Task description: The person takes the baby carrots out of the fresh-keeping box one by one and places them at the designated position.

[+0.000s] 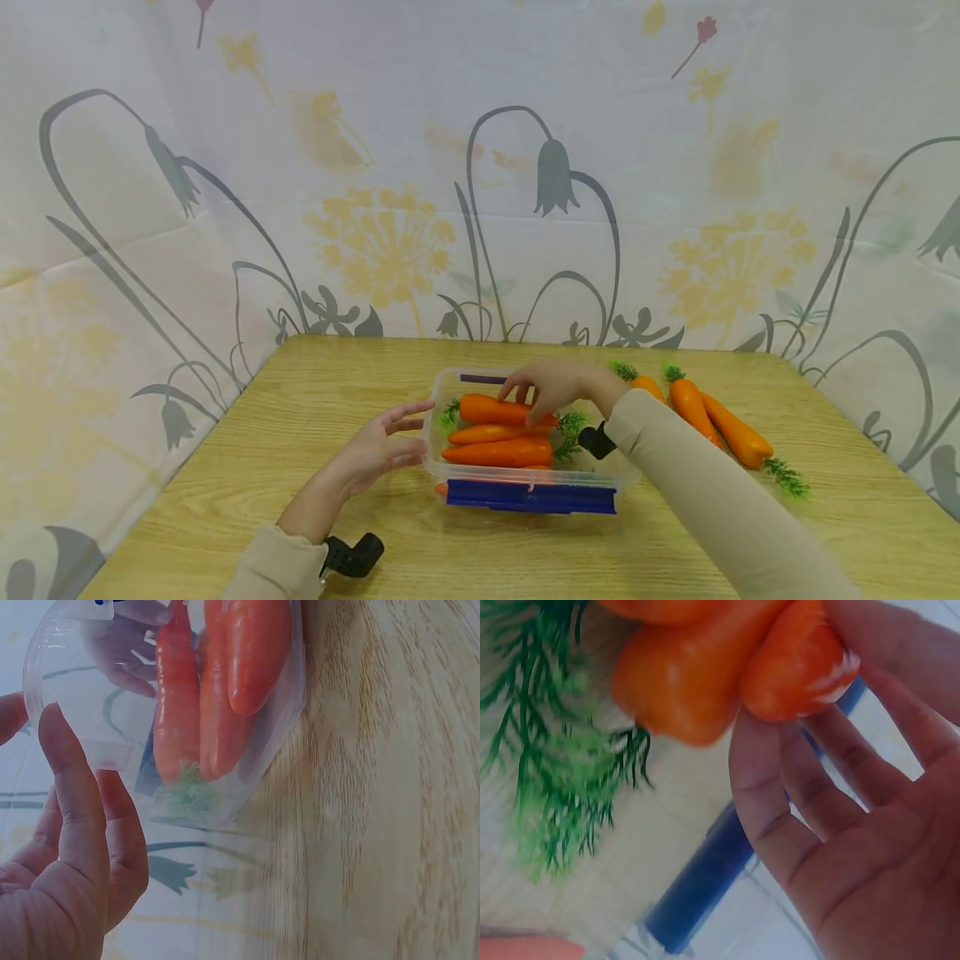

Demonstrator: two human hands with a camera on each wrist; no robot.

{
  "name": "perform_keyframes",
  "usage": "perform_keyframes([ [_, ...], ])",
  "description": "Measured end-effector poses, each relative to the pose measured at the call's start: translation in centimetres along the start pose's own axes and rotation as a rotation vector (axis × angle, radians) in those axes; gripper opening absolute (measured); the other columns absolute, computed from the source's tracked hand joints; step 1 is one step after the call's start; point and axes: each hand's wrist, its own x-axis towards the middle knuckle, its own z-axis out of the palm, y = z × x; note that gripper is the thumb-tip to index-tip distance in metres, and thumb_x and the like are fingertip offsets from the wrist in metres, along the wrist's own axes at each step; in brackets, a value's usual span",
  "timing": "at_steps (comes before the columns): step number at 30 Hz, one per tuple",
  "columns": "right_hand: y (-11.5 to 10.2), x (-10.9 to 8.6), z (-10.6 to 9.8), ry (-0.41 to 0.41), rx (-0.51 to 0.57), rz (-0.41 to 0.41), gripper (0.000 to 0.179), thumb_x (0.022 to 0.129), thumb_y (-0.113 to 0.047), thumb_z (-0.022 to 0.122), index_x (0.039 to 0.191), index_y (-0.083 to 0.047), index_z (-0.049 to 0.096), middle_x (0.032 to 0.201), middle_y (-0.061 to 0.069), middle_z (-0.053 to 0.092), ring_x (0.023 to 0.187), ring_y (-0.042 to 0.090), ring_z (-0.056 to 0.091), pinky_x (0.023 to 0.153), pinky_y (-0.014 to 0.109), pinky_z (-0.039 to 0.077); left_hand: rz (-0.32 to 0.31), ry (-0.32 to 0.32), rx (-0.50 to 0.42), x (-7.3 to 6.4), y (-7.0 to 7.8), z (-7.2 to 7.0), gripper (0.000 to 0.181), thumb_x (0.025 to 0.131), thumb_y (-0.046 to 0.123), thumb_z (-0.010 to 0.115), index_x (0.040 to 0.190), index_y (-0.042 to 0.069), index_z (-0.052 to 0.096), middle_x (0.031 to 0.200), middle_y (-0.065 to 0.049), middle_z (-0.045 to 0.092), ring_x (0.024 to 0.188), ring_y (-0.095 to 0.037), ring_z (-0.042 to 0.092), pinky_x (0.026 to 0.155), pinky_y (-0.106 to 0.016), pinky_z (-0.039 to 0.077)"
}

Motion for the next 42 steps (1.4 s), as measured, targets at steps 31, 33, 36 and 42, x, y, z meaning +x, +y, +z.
perform_keyframes([
  [31, -0.5, -1.9, -0.2, -0.101, -0.038, -0.033, 0.068, 0.078, 0.008, 0.067, 0.136, -0.019, 0.045, 0.114, 0.006, 0.050, 0.095, 0.023, 0.052, 0.074, 0.030, 0.049, 0.006, 0.005, 0.018, 0.2, -0.2, -0.1, 0.062, 0.087, 0.000, 0.060, 0.143, 0.002, 0.034, 0.140, -0.028, 0.024, 0.115, -0.036, 0.047, 0.085, -0.034, 0.049],
  [33, -0.5, -2.3, -0.5, -0.073, -0.035, -0.049, 0.066, 0.080, 0.007, 0.066, 0.138, -0.016, 0.043, 0.114, 0.008, 0.050, 0.095, 0.024, 0.053, 0.075, 0.030, 0.049, 0.007, 0.005, 0.016, 0.2, -0.3, -0.2, 0.062, 0.087, 0.000, 0.060, 0.143, 0.002, 0.033, 0.140, -0.028, 0.024, 0.115, -0.037, 0.046, 0.085, -0.034, 0.049],
  [36, -0.5, -3.1, -0.9, -0.029, -0.035, -0.089, 0.063, 0.082, 0.005, 0.065, 0.138, -0.011, 0.042, 0.115, 0.009, 0.051, 0.096, 0.024, 0.053, 0.075, 0.031, 0.048, 0.006, 0.006, 0.011, 0.2, -0.3, -0.2, 0.061, 0.087, -0.002, 0.059, 0.143, 0.002, 0.033, 0.140, -0.029, 0.024, 0.116, -0.040, 0.044, 0.084, -0.034, 0.049],
  [42, -0.4, -4.7, -1.6, 0.012, -0.002, -0.118, 0.061, 0.083, 0.007, 0.063, 0.138, -0.006, 0.040, 0.116, 0.013, 0.051, 0.095, 0.022, 0.054, 0.079, 0.032, 0.048, 0.002, 0.009, 0.013, 0.2, -0.3, -0.1, 0.061, 0.087, -0.003, 0.058, 0.143, 0.002, 0.034, 0.141, -0.029, 0.022, 0.121, -0.043, 0.038, 0.085, -0.034, 0.049],
])
